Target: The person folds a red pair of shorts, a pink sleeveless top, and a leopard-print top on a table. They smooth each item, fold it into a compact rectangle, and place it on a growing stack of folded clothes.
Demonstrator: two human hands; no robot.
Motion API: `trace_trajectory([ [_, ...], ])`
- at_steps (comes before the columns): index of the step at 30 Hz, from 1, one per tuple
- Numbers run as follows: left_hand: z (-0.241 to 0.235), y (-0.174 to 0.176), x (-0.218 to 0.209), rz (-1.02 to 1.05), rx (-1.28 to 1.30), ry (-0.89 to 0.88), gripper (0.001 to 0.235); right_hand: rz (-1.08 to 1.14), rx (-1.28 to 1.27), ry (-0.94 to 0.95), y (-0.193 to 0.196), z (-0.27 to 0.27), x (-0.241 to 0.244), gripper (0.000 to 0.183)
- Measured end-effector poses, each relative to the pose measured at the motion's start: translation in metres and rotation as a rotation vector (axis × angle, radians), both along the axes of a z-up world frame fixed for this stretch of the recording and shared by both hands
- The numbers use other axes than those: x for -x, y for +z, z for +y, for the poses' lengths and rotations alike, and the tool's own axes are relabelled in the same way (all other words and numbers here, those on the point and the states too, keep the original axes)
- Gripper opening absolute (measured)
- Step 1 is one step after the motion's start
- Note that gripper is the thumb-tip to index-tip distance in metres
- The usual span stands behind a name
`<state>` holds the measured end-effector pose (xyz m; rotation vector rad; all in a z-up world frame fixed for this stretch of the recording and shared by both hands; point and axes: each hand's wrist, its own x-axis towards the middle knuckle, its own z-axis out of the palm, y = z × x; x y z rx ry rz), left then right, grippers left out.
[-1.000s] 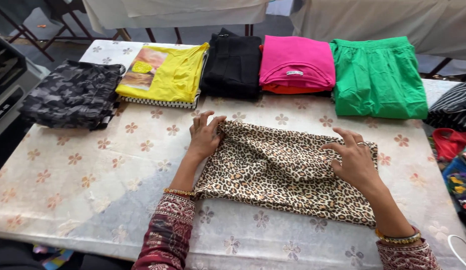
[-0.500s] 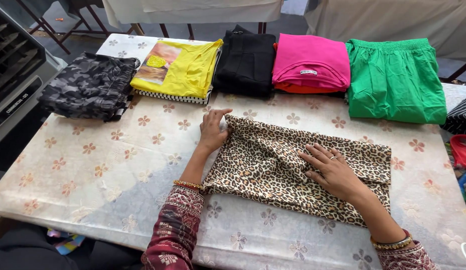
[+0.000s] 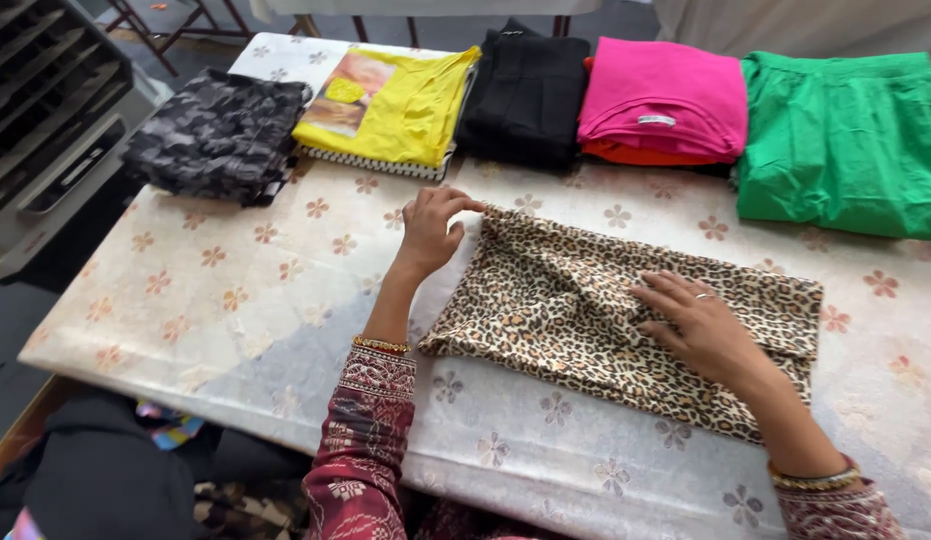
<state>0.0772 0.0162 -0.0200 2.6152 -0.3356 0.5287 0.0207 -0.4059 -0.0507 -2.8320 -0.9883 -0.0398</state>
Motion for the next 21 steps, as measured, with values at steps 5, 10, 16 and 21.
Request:
trace_trajectory([
  [5,0.011,0.002,0.032,0.419,0.324,-0.266,0.019,-0.144,-0.326,-0.032,0.046,0.000,0.023,0.042],
  [10,-0.044,0.000,0.063,0.619,0.206,-0.325,0.027,-0.114,-0.410,0.019,0.016,-0.001,0.027,0.021],
  [16,-0.104,0.003,0.075,0.571,-0.037,-0.273,0.042,-0.149,-0.368,0.090,0.034,0.019,0.039,0.022],
  [21,-0.107,0.001,0.084,0.324,-0.054,-0.552,0.030,-0.199,-0.402,0.114,0.050,0.027,0.051,0.039],
])
